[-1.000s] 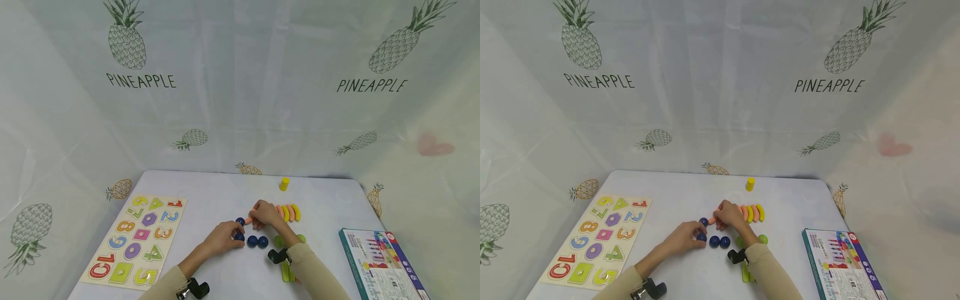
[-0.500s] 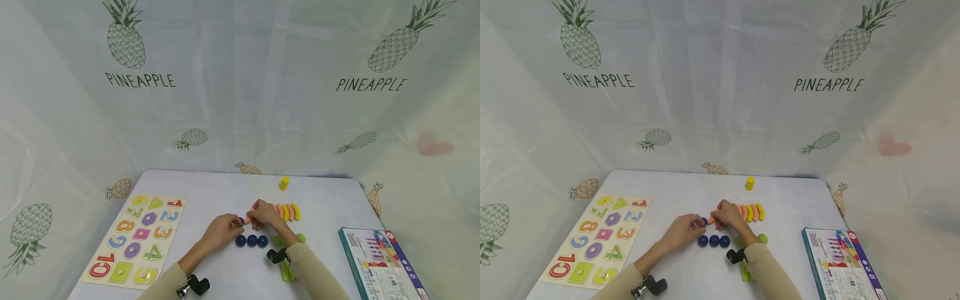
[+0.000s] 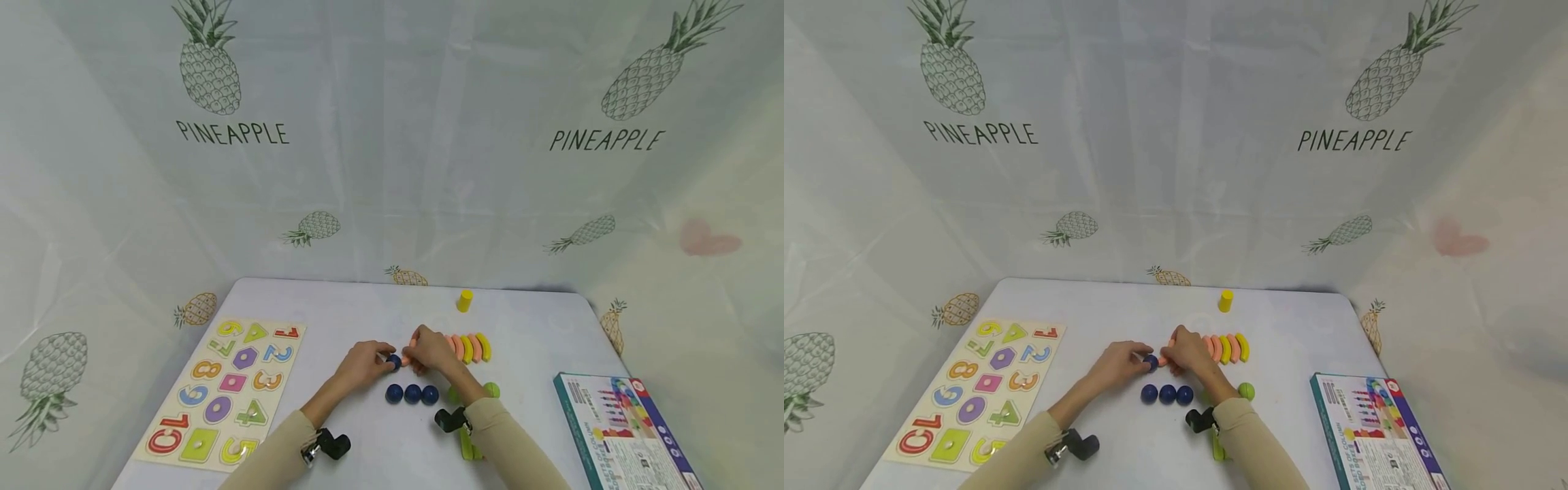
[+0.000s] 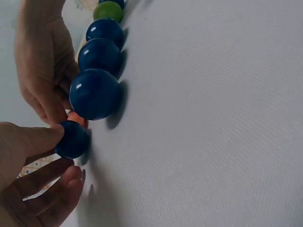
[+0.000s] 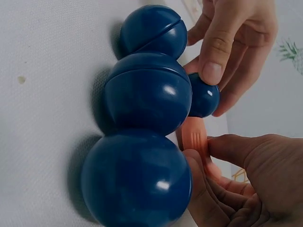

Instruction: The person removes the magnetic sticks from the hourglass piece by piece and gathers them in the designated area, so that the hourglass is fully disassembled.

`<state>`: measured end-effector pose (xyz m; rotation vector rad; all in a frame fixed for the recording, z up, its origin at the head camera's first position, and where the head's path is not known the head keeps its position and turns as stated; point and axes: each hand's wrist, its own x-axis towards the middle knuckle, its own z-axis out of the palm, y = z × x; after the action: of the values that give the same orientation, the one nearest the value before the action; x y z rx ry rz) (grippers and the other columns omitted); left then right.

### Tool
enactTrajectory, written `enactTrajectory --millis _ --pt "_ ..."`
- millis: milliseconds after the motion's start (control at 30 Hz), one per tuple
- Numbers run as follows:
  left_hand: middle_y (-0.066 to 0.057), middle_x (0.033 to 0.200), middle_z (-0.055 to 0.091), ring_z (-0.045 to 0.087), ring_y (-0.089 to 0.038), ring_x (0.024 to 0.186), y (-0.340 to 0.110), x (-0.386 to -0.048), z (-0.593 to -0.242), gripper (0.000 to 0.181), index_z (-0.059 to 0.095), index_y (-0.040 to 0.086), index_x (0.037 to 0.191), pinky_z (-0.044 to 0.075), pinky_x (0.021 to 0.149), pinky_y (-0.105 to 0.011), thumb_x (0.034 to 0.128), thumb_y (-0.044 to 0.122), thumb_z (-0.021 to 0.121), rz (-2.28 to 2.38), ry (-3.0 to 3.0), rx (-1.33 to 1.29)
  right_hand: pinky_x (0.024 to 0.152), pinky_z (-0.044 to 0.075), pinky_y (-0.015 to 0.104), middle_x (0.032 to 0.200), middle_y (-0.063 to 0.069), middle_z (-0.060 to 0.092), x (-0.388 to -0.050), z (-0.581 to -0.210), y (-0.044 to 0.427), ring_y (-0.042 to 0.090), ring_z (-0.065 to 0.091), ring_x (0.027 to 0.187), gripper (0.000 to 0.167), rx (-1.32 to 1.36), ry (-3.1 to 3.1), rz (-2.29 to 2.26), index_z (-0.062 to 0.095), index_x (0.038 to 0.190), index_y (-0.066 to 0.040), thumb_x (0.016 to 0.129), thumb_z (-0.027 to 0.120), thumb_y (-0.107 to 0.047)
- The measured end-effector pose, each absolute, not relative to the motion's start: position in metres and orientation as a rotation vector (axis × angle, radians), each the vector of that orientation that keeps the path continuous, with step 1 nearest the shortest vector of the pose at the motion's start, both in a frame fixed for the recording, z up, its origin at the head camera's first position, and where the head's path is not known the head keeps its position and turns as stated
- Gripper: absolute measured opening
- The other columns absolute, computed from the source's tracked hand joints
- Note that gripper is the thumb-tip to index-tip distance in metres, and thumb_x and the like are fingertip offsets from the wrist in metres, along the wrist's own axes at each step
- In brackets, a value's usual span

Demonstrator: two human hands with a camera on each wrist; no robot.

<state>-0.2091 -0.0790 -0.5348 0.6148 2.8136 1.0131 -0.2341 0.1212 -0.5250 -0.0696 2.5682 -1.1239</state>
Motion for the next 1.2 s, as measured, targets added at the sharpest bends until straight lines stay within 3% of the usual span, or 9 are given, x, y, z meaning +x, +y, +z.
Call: enactTrajectory --millis 200,467,667,833,1000,1100,1200 --pt "-0.002 0.097 0.074 0.061 -0.004 0.071 -0.077 -0.211 -0.536 0.032 0.073 0.010 0.119 0.048 0.059 -0.022 0.0872 0.006 0.072 1.002 2.878 0.614 0.046 0.051 0.026 0.061 0.003 0.067 -0.233 -0.524 0.121 0.017 0.066 0.051 0.025 -0.096 2.591 -1.053 0.056 0.105 -0.006 0.093 0.071 -0.022" --pt "-0.002 0.097 0.072 0.058 -0.006 0.073 -0.073 -0.210 -0.536 0.035 0.073 0.012 0.119 0.047 0.060 -0.025 0.0871 0.024 0.078 0.998 2.860 0.620 0.045 0.046 0.026 0.059 -0.001 0.065 -0.233 -0.525 0.121 0.016 0.063 0.049 0.024 -0.130 2.673 -0.954 0.058 0.108 -0.009 0.092 0.070 -0.022" --pt "-0.001 0.097 0.073 0.061 -0.007 0.075 -0.072 -0.210 -0.537 0.027 0.073 0.012 0.112 0.048 0.063 -0.026 0.0880 0.025 0.078 1.002 2.868 0.610 0.044 0.043 0.024 0.061 -0.001 0.063 -0.230 -0.518 0.131 0.013 0.056 0.048 0.025 -0.159 2.678 -0.981 0.059 0.114 -0.011 0.092 0.065 -0.021" --pt "0.002 0.100 0.074 0.065 -0.008 0.079 -0.077 -0.211 -0.538 0.021 0.074 0.015 0.110 0.051 0.065 -0.026 0.0907 0.024 0.074 0.960 2.913 0.608 0.042 0.041 0.025 0.067 0.007 0.069 -0.231 -0.499 0.157 0.017 0.057 0.048 0.028 -0.085 2.689 -1.065 0.059 0.119 -0.013 0.094 0.064 -0.022" --pt "-0.001 0.112 0.071 0.063 -0.011 0.084 -0.076 -0.211 -0.536 0.036 0.068 0.018 0.128 0.048 0.064 -0.027 0.0928 0.025 0.071 0.942 2.884 0.707 0.049 0.047 0.031 0.082 0.009 0.069 -0.233 -0.483 0.191 0.024 0.061 0.059 0.034 0.004 2.751 -1.048 0.060 0.123 -0.010 0.094 0.065 -0.027" --pt "-0.002 0.120 0.069 0.063 -0.017 0.093 -0.072 -0.210 -0.534 0.038 0.067 0.021 0.132 0.050 0.071 -0.029 0.0946 0.028 0.070 0.941 2.818 0.843 0.053 0.047 0.032 0.089 0.008 0.067 -0.233 -0.480 0.215 0.022 0.059 0.065 0.039 0.064 2.810 -0.997 0.061 0.125 -0.007 0.094 0.065 -0.030" --pt "0.003 0.122 0.068 0.063 -0.017 0.104 -0.065 -0.209 -0.533 0.033 0.071 0.025 0.126 0.053 0.081 -0.031 0.0938 0.033 0.072 0.887 2.768 0.934 0.052 0.048 0.031 0.085 0.009 0.066 -0.232 -0.481 0.238 0.021 0.058 0.063 0.042 0.141 2.813 -0.975 0.060 0.128 -0.006 0.095 0.065 -0.031"
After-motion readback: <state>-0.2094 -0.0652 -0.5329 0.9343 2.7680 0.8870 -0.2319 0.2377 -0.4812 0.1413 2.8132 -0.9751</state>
